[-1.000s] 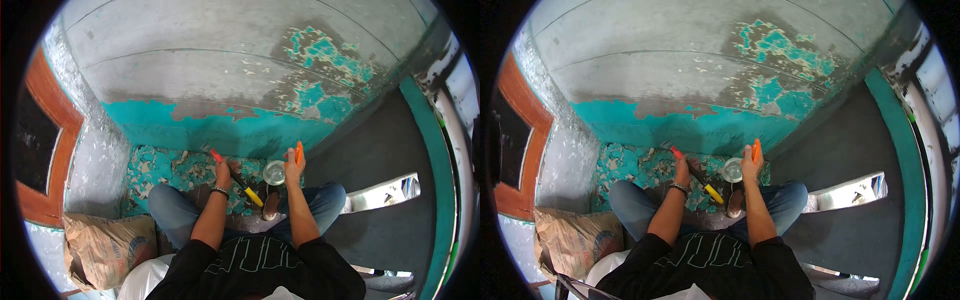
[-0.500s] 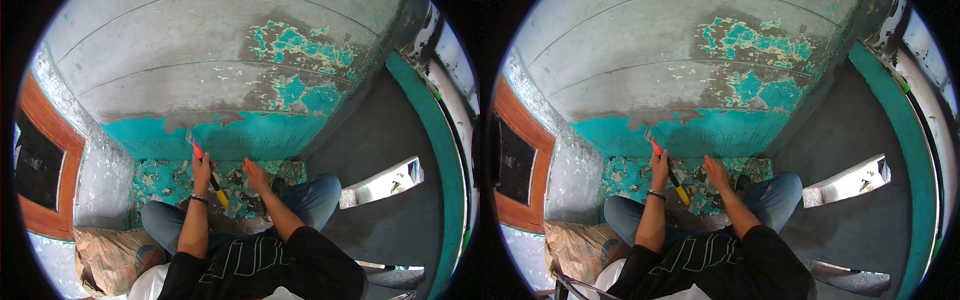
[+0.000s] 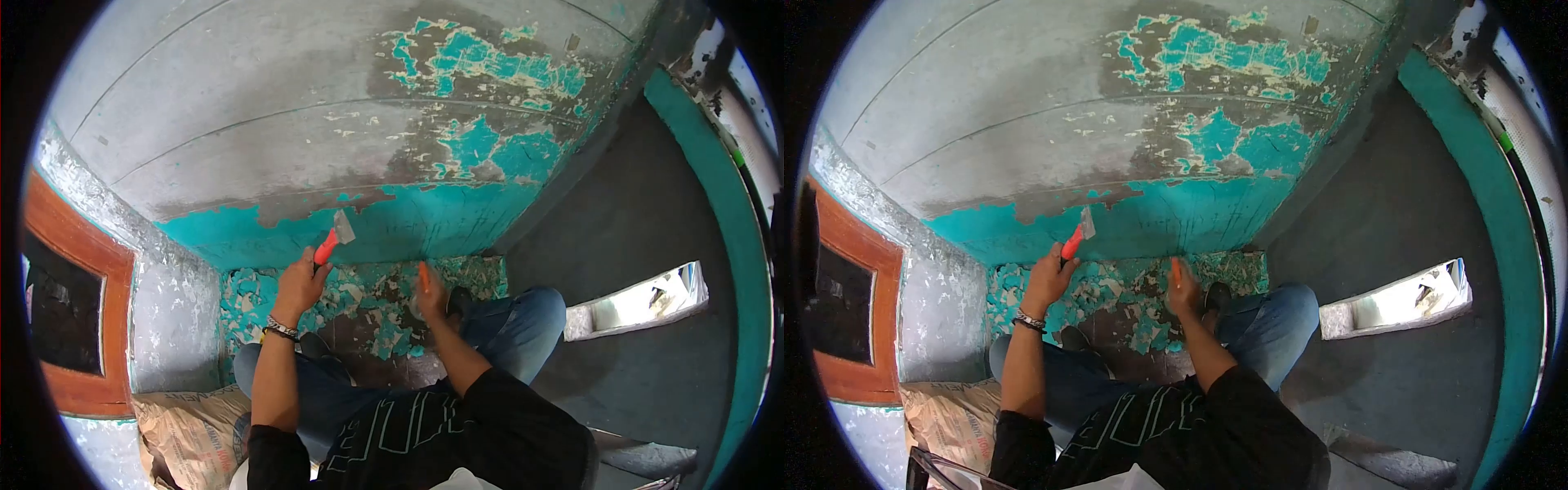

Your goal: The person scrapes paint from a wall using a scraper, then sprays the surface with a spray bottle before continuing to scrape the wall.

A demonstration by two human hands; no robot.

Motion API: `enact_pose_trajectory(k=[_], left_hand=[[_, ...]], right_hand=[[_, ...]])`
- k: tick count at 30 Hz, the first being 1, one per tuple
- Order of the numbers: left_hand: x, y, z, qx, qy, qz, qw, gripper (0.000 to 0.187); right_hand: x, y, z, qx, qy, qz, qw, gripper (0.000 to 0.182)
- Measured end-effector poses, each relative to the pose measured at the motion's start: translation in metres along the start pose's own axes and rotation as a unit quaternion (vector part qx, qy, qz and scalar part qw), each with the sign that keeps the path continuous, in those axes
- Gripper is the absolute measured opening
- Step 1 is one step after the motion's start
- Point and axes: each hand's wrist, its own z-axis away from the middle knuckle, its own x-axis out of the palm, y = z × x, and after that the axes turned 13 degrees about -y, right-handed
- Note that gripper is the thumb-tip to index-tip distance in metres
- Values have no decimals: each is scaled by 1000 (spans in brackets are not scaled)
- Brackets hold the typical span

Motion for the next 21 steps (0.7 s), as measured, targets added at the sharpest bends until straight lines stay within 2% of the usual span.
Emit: enact_pose_trajectory(k=[2, 4, 5, 7, 11, 13, 14, 15, 16, 20, 21], left_hand=[[-5, 5, -2, 0, 1, -19, 1000, 28], [-13, 12, -2, 26, 43, -27, 998, 27], [-17, 14, -1, 26, 39, -26, 999, 27], [-25, 18, 0, 12, 56, -15, 998, 27], [-33, 17, 5, 2, 66, 14, 998, 27], [-36, 19, 9, -12, 66, 7, 998, 26], [-36, 17, 11, -14, 67, 8, 998, 26], [-36, 16, 13, -6, 68, 2, 998, 26], [-35, 14, 15, 3, 69, -5, 998, 26], [-35, 13, 19, 12, 67, -14, 998, 26], [-35, 14, 20, 9, 66, -13, 998, 26]], right_hand=[[-18, -13, -31, -31, 26, 21, 999, 46], [-44, -41, -55, 28, 53, -120, 991, 41], [-55, -50, -59, 32, 53, -118, 991, 41], [-75, -60, -67, 59, -49, -166, 983, 37], [-70, -71, -50, 82, -90, -131, 984, 37], [-60, -64, -47, -69, -61, 47, 995, 38], [-62, -67, -48, -70, -63, 47, 994, 38], [-65, -70, -50, 17, -56, -120, 991, 37], [-68, -73, -52, 104, -47, -283, 952, 36], [-75, -57, -70, 62, 3, -296, 953, 36], [-80, -58, -77, 27, 49, -304, 951, 36]])
